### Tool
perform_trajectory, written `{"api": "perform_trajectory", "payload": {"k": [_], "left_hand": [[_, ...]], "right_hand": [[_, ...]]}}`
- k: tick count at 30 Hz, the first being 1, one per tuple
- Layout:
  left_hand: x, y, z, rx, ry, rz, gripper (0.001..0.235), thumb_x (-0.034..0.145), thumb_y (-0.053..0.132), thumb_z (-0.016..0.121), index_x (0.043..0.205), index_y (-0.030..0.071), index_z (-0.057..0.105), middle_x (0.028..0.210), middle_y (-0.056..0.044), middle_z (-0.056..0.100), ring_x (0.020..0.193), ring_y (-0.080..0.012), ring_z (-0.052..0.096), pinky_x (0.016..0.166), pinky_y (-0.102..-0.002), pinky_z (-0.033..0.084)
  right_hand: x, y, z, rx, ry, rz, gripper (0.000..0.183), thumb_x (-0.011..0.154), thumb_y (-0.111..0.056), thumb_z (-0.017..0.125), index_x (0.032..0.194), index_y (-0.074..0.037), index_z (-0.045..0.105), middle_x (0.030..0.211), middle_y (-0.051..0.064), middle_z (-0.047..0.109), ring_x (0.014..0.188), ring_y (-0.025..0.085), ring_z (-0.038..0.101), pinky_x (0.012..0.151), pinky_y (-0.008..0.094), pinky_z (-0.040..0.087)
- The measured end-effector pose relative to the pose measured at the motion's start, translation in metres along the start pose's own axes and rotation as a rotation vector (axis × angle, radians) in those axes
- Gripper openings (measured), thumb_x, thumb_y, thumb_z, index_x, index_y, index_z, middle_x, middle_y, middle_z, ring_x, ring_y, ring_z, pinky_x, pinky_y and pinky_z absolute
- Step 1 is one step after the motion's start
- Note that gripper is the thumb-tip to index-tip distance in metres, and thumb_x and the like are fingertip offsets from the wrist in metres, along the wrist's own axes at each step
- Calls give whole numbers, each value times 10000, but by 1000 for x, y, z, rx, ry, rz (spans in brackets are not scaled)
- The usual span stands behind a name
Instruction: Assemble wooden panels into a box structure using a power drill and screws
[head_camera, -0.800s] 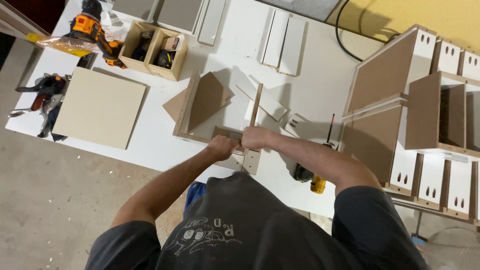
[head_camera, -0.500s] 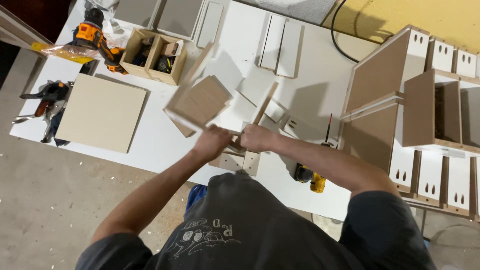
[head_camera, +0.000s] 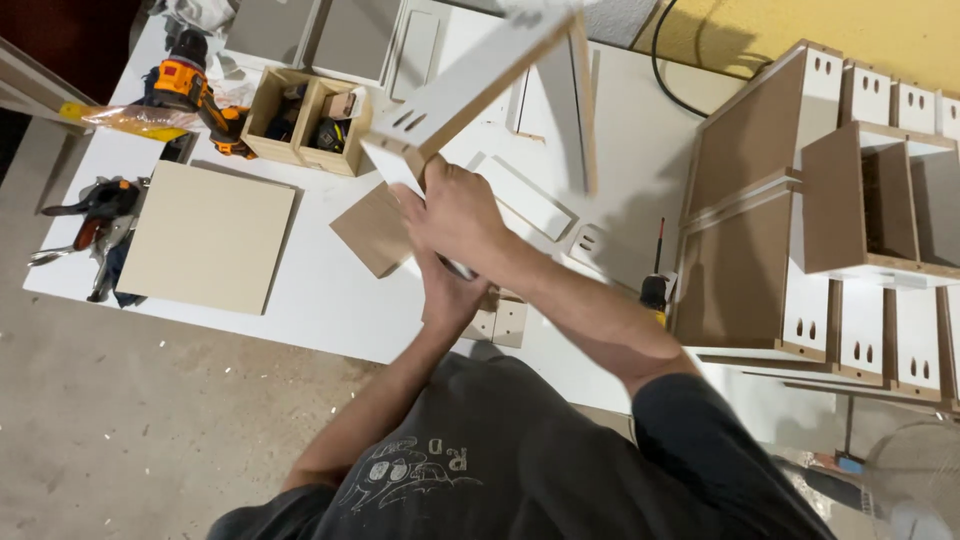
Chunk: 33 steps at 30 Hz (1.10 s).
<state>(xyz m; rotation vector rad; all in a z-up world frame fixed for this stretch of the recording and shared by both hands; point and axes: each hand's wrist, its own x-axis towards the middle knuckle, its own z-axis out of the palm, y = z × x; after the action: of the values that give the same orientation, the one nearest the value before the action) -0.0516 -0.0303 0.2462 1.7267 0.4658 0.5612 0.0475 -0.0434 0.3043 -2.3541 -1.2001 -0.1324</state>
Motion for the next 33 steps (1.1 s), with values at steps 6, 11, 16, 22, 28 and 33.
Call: {"api": "perform_trajectory", "payload": {"k": [6, 11, 16, 22, 28, 33], "left_hand": [[1, -74, -14, -177, 184, 117, 1308, 642, -107, 824, 1663, 76, 27, 1368, -203, 431, 1156, -301, 592, 910, -330, 587], [26, -49, -85, -80, 30, 2, 1151, 728, -65, 779, 1655, 142, 128, 1702, -140, 211, 1525, -323, 286, 1247, -466, 313], [66, -145, -102, -344, -61, -182, 1088, 724, -140, 758, 1647, 128, 247, 1355, -121, 524, 1025, -207, 606, 870, -312, 636], [103, -211, -97, -358, -180, -402, 988, 720, -35, 703, 1620, 102, 319, 1239, -167, 567, 1006, -232, 661, 765, -272, 638], [119, -199, -90, -438, -234, -316, 779, 780, 29, 787, 1507, 50, 508, 1195, -114, 602, 1103, -251, 617, 995, -393, 535], [134, -308, -102, -484, -279, -295, 884, 748, 45, 893, 1530, 94, 484, 1378, -144, 626, 1245, -290, 608, 1125, -437, 465]], "right_hand": [[-3, -14, -35, 401, 41, -29, 453, 942, -452, 640, 909, -10, 548, 783, 273, 687, 761, 508, 707, 651, 592, 551], [-41, 90, -49, 355, 390, 66, 518, 905, -347, 788, 1261, -75, 528, 1253, 129, 657, 1000, 248, 708, 845, 388, 602], [-76, 120, -2, 278, -359, 762, 1078, 899, -699, 676, 1583, 37, 286, 1600, 330, 339, 1487, 489, 327, 1198, 605, 301], [-108, 177, 125, 144, -277, 852, 497, 997, -426, 528, 1388, -125, 463, 1135, 224, 703, 1080, 458, 697, 862, 597, 576], [-116, 203, 191, 101, -31, 705, 368, 986, -225, 562, 1282, -12, 510, 953, 239, 699, 874, 440, 746, 714, 536, 610], [-121, 214, 225, 50, 11, 661, 379, 987, -185, 567, 1286, 36, 491, 948, 252, 663, 843, 483, 731, 695, 590, 602]]}}
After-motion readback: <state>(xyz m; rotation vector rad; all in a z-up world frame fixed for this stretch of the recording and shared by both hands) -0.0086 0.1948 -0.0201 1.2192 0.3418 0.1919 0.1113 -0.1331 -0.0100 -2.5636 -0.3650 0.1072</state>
